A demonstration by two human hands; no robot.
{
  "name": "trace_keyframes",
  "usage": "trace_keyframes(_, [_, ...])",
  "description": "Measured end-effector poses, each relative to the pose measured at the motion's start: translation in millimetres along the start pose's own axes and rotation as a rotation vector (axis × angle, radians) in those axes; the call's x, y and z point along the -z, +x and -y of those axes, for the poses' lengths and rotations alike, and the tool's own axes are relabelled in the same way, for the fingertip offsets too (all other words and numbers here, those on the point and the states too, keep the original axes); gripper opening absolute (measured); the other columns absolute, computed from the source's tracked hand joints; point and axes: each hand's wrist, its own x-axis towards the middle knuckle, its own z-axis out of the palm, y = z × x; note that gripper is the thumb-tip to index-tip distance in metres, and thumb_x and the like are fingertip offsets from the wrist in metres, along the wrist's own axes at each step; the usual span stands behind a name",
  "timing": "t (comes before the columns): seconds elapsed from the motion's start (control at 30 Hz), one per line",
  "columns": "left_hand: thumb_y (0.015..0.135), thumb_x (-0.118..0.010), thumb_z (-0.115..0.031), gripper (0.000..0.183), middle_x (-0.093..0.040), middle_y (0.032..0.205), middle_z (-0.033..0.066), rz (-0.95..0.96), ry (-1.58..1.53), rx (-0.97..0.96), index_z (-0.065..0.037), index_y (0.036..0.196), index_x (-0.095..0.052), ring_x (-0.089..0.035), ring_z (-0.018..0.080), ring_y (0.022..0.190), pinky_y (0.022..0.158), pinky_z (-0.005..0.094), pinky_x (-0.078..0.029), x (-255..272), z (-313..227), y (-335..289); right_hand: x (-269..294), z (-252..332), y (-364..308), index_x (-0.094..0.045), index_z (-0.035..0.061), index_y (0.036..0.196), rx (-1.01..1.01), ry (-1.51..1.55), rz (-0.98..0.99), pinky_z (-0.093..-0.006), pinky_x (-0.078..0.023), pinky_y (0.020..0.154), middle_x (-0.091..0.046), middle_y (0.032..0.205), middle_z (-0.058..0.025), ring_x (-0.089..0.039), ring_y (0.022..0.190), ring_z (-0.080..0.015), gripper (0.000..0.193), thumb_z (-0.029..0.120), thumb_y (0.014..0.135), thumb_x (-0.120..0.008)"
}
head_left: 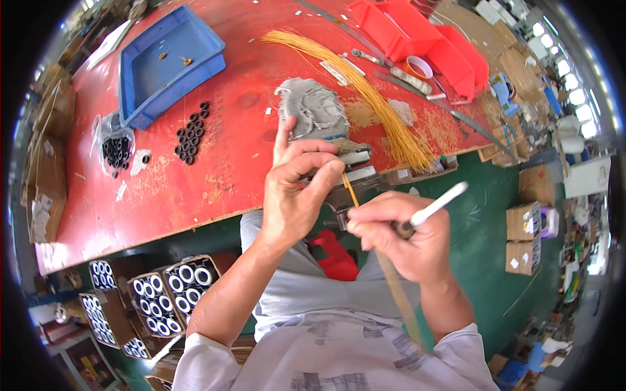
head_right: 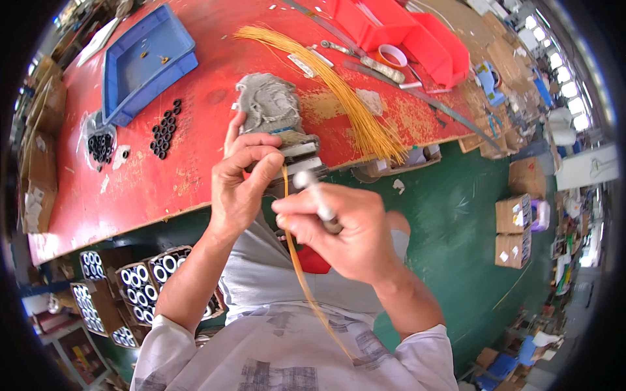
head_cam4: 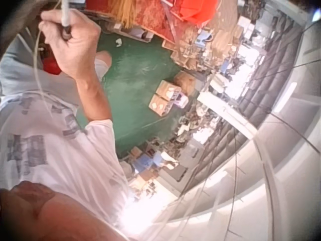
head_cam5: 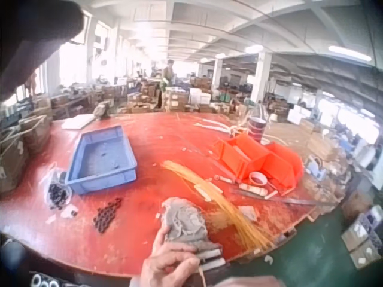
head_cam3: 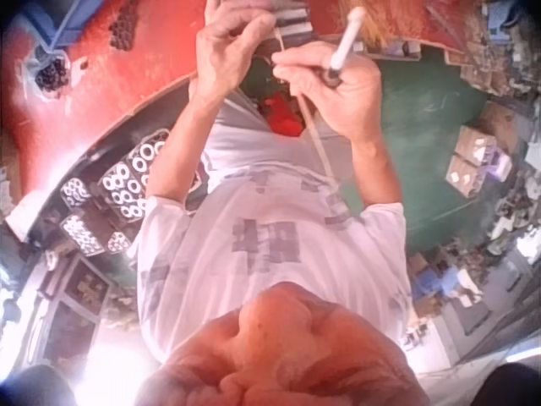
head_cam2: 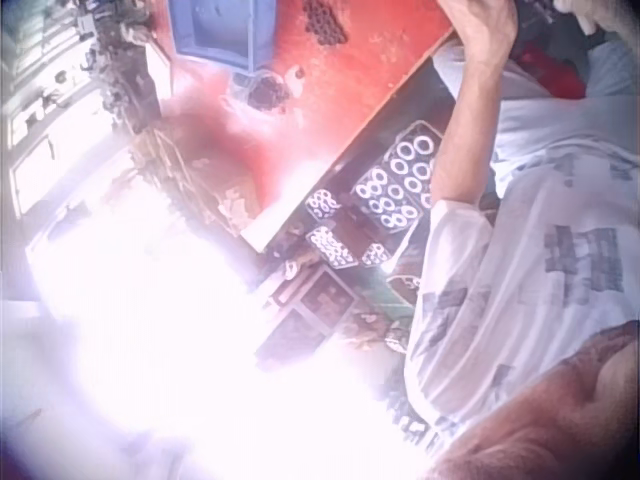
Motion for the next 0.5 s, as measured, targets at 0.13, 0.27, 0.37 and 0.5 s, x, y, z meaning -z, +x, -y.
trace_keyframes(0.13, [0.084, -0.073, -0.009, 0.007, -0.067, 0.100, 0.0071, -0.038, -0.035, -0.047, -0.003, 0.087, -0.074, -0.046, 0.0318, 0.129, 0.119, 0.0513, -0.019, -5.5, 8.6, -3.4, 0.9, 16.8, 40.3, -0.069, -0.0016, 0.099, -0.030, -0.104, -0.077, -0.0235, -0.050, 0.059, -0.070, 0.081, -0.0069, -0.060, 0.066, -0.0068, 0.010, 0.005, 0.092, -0.066])
trace_keyframes(0.27, [0.085, -0.072, -0.012, 0.009, -0.065, 0.102, 0.0076, -0.086, -0.082, -0.032, -0.004, 0.089, -0.072, -0.041, 0.0366, 0.133, 0.117, 0.0524, -0.021, -7.6, 9.4, -7.2, 2.8, 19.6, 99.2, -0.068, -0.0013, 0.094, -0.087, -0.283, 0.005, -0.0222, -0.046, 0.056, -0.065, 0.075, -0.0022, -0.056, 0.063, -0.0057, 0.015, 0.014, 0.092, -0.067])
trace_keyframes(0.37, [0.086, -0.072, -0.013, 0.009, -0.063, 0.104, 0.0082, -0.094, -0.099, -0.040, -0.005, 0.089, -0.071, -0.040, 0.0386, 0.134, 0.116, 0.0535, -0.024, -9.2, 8.8, -7.7, 8.6, 1.4, 125.4, -0.068, -0.0011, 0.093, -0.090, -0.342, 0.053, -0.0228, -0.047, 0.057, -0.065, 0.074, -0.0017, -0.057, 0.064, -0.0064, 0.017, 0.016, 0.092, -0.068])
trace_keyframes(0.5, [0.085, -0.072, -0.011, 0.007, -0.061, 0.105, 0.0082, -0.105, -0.099, -0.030, -0.005, 0.087, -0.069, -0.044, 0.0336, 0.128, 0.117, 0.0537, -0.021, -10.1, 6.4, -8.8, 8.1, -23.6, 141.3, -0.069, 0.0003, 0.092, -0.113, -0.408, 0.108, -0.0242, -0.047, 0.057, -0.065, 0.074, -0.0005, -0.058, 0.064, -0.0065, 0.017, 0.017, 0.091, -0.069])
